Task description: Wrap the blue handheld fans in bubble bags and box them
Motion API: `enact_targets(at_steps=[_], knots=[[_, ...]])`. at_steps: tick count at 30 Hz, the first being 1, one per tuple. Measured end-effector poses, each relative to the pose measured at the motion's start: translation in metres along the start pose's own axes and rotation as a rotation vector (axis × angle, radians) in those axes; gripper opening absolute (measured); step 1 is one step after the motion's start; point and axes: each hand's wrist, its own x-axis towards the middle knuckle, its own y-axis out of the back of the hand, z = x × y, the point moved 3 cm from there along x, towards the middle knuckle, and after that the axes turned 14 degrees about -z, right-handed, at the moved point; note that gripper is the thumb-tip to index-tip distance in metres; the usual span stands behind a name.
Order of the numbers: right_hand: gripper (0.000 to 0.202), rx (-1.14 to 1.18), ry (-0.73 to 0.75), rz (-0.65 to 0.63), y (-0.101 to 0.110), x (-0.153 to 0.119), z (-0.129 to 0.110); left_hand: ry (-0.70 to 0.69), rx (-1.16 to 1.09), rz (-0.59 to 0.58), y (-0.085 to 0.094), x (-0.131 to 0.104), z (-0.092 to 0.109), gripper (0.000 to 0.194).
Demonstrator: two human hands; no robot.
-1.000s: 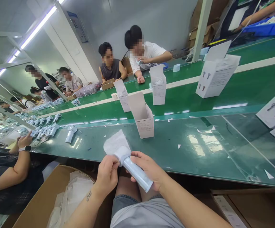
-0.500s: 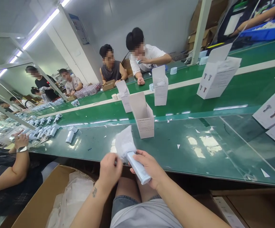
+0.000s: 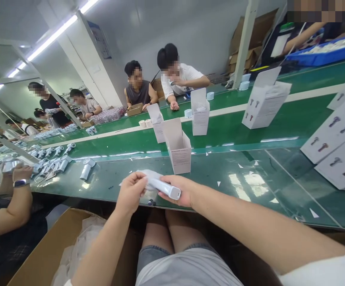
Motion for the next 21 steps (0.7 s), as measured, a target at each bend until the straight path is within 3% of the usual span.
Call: enact_targets(at_steps=[3, 7, 12, 15, 18, 21], knots=[[0.007, -0.333, 0.027, 0.07, -0.011, -0.01, -0.021, 0.022, -0.166, 0.035, 0.006, 0.007, 0.021, 0.021], [0.013, -0.865, 0.047, 0.042, -0.032, -0.04, -0.059, -0.02, -0.25, 0.036, 0.014, 0.008, 0.053, 0.021], [0.023, -1.29, 0.22, 0.092, -0.056, -0.083, -0.098, -0.131, -0.077, -0.009, 0.019, 0.01, 0.085, 0.014], [0.028, -1.332, 0.233, 0.156, -0.065, -0.098, -0.103, -0.09, 0.055, -0.059, 0.02, 0.015, 0.099, 0.01], [0.029, -1.165, 0.381, 0.205, -0.068, -0.107, -0.109, -0.113, 0.003, 0.019, 0.03, 0.018, 0.115, 0.014], [0.025, -0.946, 0.475, 0.065, -0.065, -0.105, -0.112, -0.239, -0.083, 0.034, 0.036, 0.017, 0.125, 0.022]])
